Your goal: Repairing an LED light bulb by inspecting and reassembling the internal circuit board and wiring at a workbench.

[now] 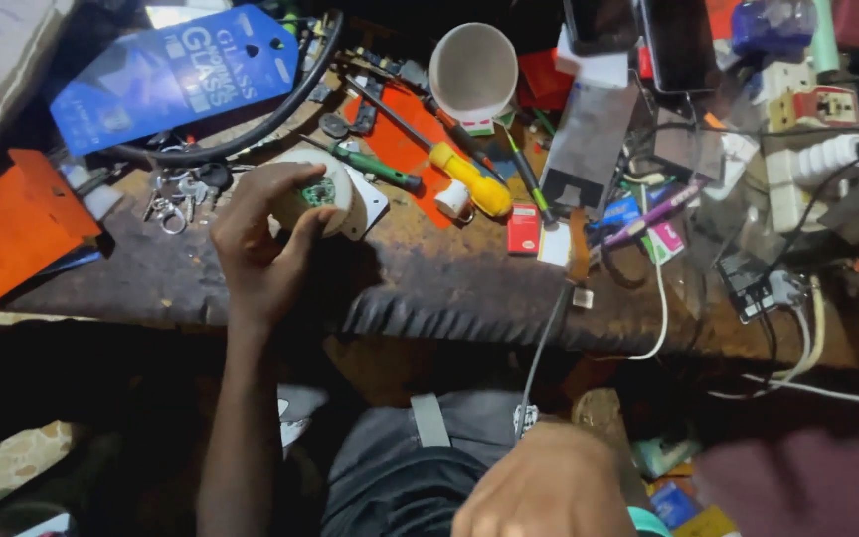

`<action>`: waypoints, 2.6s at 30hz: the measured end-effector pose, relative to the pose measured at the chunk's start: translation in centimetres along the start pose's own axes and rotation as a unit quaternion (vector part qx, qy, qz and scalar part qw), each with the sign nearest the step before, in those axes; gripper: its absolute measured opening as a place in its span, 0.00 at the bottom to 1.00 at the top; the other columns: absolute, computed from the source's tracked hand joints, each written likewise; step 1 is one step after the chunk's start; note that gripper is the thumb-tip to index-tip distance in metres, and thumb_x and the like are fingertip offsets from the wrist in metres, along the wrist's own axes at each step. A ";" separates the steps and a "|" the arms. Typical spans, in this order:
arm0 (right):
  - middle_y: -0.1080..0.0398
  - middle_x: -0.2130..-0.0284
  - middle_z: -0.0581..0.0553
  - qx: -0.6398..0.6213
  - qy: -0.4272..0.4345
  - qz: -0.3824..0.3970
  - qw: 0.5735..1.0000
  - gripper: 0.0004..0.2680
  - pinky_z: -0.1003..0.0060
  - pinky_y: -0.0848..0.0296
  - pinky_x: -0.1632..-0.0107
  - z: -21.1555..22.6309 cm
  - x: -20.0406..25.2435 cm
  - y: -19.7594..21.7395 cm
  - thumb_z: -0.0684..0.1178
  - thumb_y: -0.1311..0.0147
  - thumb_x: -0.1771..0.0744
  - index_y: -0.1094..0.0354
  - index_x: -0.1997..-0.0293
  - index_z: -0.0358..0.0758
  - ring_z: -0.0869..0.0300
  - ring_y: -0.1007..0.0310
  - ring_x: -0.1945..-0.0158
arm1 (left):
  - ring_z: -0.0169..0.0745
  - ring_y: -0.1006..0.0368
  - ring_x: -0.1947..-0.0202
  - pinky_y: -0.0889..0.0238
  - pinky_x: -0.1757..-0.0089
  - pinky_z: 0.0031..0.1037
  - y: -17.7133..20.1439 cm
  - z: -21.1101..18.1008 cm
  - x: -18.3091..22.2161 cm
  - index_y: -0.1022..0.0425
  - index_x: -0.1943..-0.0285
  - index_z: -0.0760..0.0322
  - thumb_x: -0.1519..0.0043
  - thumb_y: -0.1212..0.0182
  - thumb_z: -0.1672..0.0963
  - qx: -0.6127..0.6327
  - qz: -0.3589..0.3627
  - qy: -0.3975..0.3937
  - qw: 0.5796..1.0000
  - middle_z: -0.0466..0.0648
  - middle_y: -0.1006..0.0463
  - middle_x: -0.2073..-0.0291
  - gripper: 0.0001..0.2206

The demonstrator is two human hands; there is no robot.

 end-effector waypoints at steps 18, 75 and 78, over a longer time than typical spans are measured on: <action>0.26 0.74 0.47 0.145 -0.043 -0.134 0.979 0.12 0.60 0.29 0.74 0.6 0.4 2.9 0.54 0.48 0.29 0.25 0.66 0.37 0.57 0.32 0.80 | 0.62 0.21 0.46 0.32 0.43 0.44 0.0 0.1 0.0 0.19 0.43 0.73 0.32 0.28 0.60 0.000 0.002 -0.002 1.000 0.60 0.18 0.52 0.12; 0.45 0.84 0.54 0.267 -0.284 -0.411 0.824 0.10 0.77 0.47 0.72 -7.3 6.2 18.0 0.48 0.47 0.28 0.26 0.62 0.31 0.73 0.42 0.77 | 0.57 0.22 0.40 0.35 0.36 0.45 0.3 -0.1 0.2 0.18 0.39 0.62 0.34 0.28 0.58 0.006 0.027 -0.009 1.000 0.53 0.17 0.51 0.14; 0.45 0.84 0.53 0.259 -0.277 -0.416 0.826 0.09 0.78 0.46 0.73 -7.5 6.1 17.9 0.47 0.47 0.28 0.27 0.62 0.30 0.73 0.42 0.77 | 0.58 0.22 0.41 0.36 0.36 0.47 0.3 -0.1 0.2 0.19 0.39 0.63 0.34 0.29 0.59 0.011 0.032 -0.002 0.999 0.54 0.17 0.51 0.14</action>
Point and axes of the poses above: each hand's wrist, its own x-axis away from the middle knuckle, its own y-axis out of the back of the hand, z = x × y, the point moved 3 cm from there along -x, towards the middle knuckle
